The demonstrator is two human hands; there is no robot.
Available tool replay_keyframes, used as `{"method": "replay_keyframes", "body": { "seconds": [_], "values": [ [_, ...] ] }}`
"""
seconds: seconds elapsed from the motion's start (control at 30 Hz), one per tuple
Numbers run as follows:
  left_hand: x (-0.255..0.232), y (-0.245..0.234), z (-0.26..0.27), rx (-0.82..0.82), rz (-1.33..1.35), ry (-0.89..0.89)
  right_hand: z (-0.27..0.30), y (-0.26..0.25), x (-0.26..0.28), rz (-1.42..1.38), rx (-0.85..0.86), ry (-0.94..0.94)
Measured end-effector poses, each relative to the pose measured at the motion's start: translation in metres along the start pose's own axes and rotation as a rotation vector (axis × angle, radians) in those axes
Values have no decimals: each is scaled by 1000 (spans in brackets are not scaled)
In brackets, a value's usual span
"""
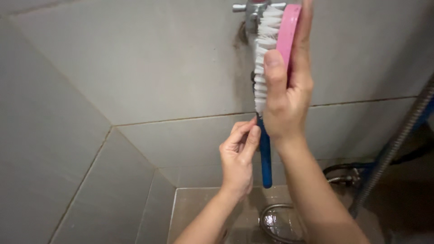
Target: The person scrubs a wall-mounted faucet and attached blue hose using a toothbrush and a pink scrub brush, then rinses the area with a handheld shower head. They wipe the shower head and hose with a cloth and continue scrubbing the floor drain and surrounding tiles.
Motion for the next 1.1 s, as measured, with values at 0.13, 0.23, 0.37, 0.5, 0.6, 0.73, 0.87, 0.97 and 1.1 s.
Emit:
{"method": "replay_keyframes", "body": {
  "seconds": [0.13, 0.23, 0.37, 0.5, 0.6, 0.73, 0.87, 0.97, 1.1],
  "values": [
    [-5, 2, -2, 18, 56, -7, 59, -11, -4, 90, 14, 77],
    [-6, -6, -3, 13, 40, -34, 121, -4, -9, -32, -80, 245],
    [-10, -5, -8, 27, -47, 29, 50, -4, -2, 113, -1, 34],
    [-4, 2, -4, 54, -39, -99, -17, 2, 5, 135, -3, 35],
    [-13, 4, -9, 48, -54, -41, 30, -6, 12, 249, 27, 31],
    [-20, 17, -8, 90, -62, 71, 88, -31, -10, 92, -7, 296],
    [-17, 43, -23, 86, -111, -35, 71, -57, -3, 86, -90, 257],
    [-34, 45, -23, -56, -413, 91, 64, -46, 2, 29, 4, 244],
    [-50, 46, -29, 2, -402, 172, 48, -31, 13, -13, 60, 115]
  ]
}}
Point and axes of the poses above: each hand's wrist, its own z-axis away from the middle knuckle, its own y-axis out of the palm, x = y × z, the point moved 7 cm from there along -z, towards the middle knuckle, and after that the axes turned 5 degrees about -z, right-handed, at the moved point
